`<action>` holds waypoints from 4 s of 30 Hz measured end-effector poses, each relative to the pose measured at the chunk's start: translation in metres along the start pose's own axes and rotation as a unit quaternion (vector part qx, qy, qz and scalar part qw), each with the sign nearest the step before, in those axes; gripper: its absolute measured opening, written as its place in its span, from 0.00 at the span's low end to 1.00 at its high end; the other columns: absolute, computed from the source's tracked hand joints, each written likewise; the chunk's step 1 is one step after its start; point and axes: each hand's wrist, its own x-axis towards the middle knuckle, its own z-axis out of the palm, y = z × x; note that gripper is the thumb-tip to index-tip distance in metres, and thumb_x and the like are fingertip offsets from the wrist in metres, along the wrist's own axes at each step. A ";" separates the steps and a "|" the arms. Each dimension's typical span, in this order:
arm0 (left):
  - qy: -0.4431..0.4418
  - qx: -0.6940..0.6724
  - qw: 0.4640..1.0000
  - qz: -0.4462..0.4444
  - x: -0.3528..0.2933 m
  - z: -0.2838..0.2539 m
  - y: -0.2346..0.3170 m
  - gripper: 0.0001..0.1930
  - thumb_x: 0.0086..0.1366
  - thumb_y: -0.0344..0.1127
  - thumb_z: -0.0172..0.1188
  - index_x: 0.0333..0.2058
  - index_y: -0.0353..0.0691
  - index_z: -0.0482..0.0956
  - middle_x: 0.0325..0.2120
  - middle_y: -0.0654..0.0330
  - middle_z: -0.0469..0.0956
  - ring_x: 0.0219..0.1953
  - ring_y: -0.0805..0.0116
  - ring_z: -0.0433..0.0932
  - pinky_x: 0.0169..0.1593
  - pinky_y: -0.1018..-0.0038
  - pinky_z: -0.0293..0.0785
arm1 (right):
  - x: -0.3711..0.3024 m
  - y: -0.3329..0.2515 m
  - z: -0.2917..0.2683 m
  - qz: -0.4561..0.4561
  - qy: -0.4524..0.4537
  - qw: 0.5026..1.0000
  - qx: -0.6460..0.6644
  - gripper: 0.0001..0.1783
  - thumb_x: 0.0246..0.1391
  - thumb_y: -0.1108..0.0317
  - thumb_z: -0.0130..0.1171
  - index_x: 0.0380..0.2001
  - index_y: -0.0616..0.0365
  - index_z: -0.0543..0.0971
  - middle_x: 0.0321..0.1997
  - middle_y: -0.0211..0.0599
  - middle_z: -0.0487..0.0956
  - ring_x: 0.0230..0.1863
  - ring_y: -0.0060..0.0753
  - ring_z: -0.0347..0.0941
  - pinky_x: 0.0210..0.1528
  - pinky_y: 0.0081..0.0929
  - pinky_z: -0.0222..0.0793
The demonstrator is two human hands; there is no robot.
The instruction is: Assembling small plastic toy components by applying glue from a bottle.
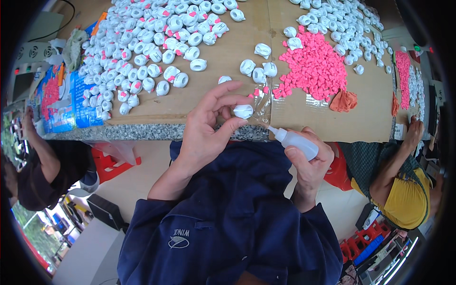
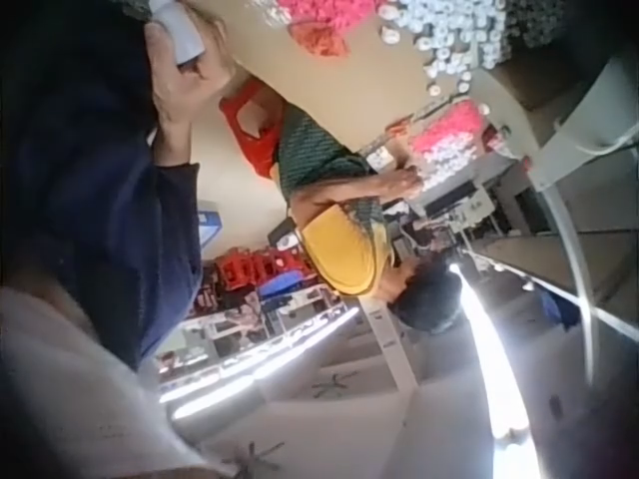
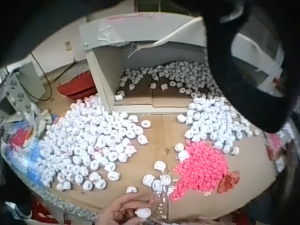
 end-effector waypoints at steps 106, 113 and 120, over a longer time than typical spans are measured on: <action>0.017 0.122 0.992 0.035 -0.015 0.001 0.002 0.10 0.50 0.21 0.59 0.34 0.34 0.79 0.34 0.54 0.79 0.37 0.62 0.78 0.40 0.74 0.74 | 0.023 0.006 0.048 -0.046 -0.044 0.997 -0.049 0.06 0.41 0.82 0.61 0.27 0.66 0.78 0.28 0.37 0.77 0.30 0.27 0.70 0.32 0.19 0.65; 0.121 0.387 0.897 0.174 0.006 -0.010 0.007 0.10 0.50 0.20 0.59 0.35 0.34 0.79 0.36 0.54 0.78 0.40 0.63 0.76 0.42 0.74 0.71 | 0.013 -0.003 0.024 -0.093 0.030 0.987 -0.125 0.07 0.44 0.83 0.56 0.30 0.69 0.76 0.30 0.39 0.76 0.29 0.27 0.70 0.33 0.19 0.66; 0.182 0.491 0.811 0.260 0.027 -0.019 0.018 0.12 0.48 0.27 0.64 0.34 0.38 0.80 0.31 0.58 0.74 0.36 0.64 0.70 0.38 0.73 0.66 | -0.003 0.025 -0.015 -0.152 0.305 0.939 -0.038 0.10 0.49 0.82 0.53 0.37 0.63 0.72 0.37 0.36 0.71 0.39 0.24 0.66 0.43 0.20 0.61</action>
